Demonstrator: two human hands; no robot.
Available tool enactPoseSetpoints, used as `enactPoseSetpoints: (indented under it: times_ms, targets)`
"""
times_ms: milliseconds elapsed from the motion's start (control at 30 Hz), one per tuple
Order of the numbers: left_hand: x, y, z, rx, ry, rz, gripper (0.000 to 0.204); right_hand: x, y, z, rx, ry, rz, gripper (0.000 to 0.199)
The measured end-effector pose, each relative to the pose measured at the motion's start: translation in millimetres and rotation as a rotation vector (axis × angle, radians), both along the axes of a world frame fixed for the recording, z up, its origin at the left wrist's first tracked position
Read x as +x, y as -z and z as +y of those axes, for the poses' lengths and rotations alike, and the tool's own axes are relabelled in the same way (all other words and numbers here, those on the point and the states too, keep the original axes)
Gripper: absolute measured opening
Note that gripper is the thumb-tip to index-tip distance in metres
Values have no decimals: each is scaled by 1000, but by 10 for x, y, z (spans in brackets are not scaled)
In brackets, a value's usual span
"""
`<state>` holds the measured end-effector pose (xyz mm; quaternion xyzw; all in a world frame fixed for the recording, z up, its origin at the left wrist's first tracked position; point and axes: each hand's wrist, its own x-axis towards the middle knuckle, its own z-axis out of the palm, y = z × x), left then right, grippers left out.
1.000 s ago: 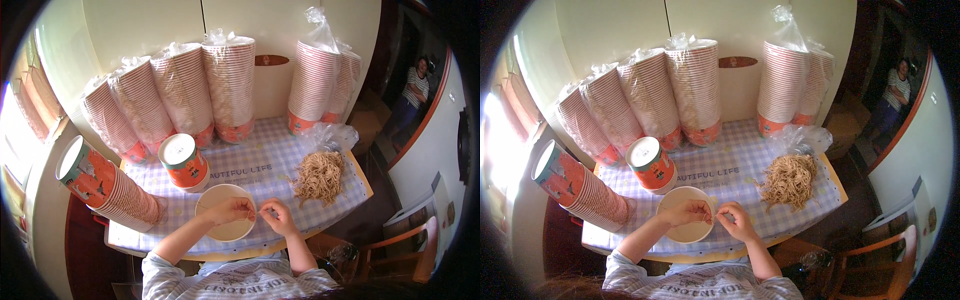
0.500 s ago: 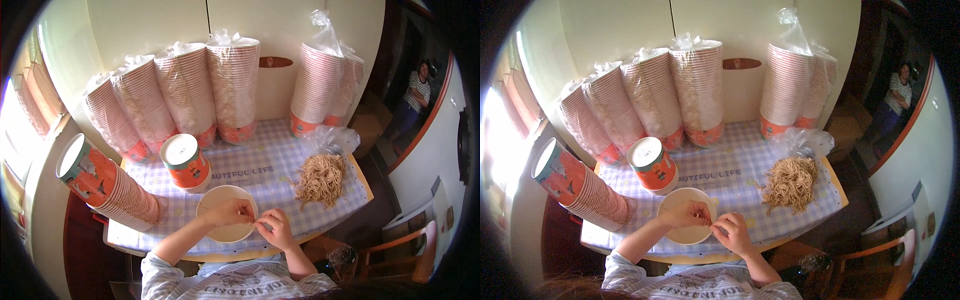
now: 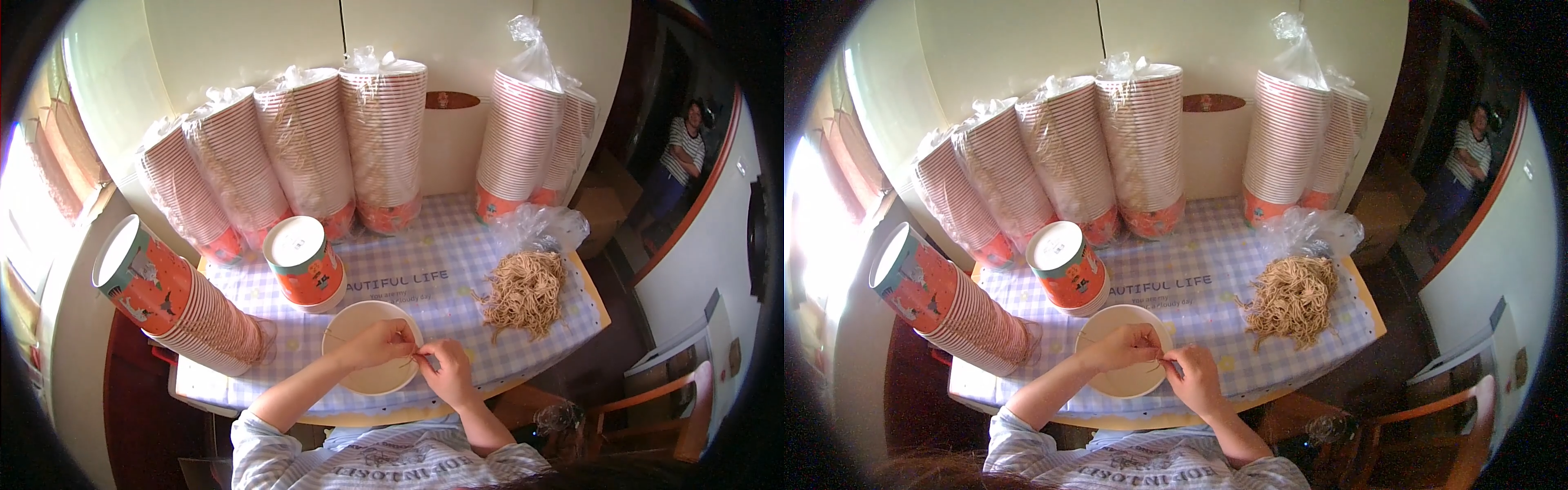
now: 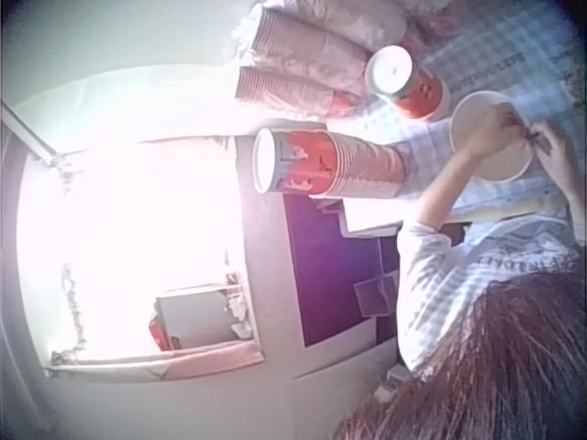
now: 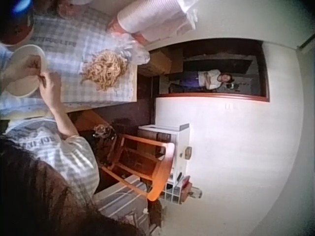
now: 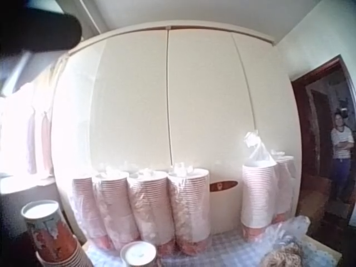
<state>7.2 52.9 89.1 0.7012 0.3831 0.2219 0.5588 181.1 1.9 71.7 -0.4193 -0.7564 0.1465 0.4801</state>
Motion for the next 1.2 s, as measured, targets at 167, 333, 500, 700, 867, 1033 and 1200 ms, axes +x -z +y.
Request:
enactPoseSetpoints:
  times_ms: [167,333,500,700,867,1033,1200]
  targets:
    - [4,-142,-53,37,56,18,16,12,62,3,-46,35,68,20]
    - [-44,-75,-8,-20,78,-61,28,20,96,5,-190,-16,173,19]
    - [-29,-227,-58,-37,176,79,29,31,95,15,-239,-9,222,18]
    - [-116,-167,-24,262,248,407,21,49,105,25,-235,-29,245,18]
    - [-110,-342,172,687,150,410,18,51,118,24,-356,-81,262,18]
    - [184,-554,165,411,-11,402,16,70,231,63,-562,-215,566,19]
    - [61,-337,23,514,-84,379,13,59,233,71,-716,-263,741,20]
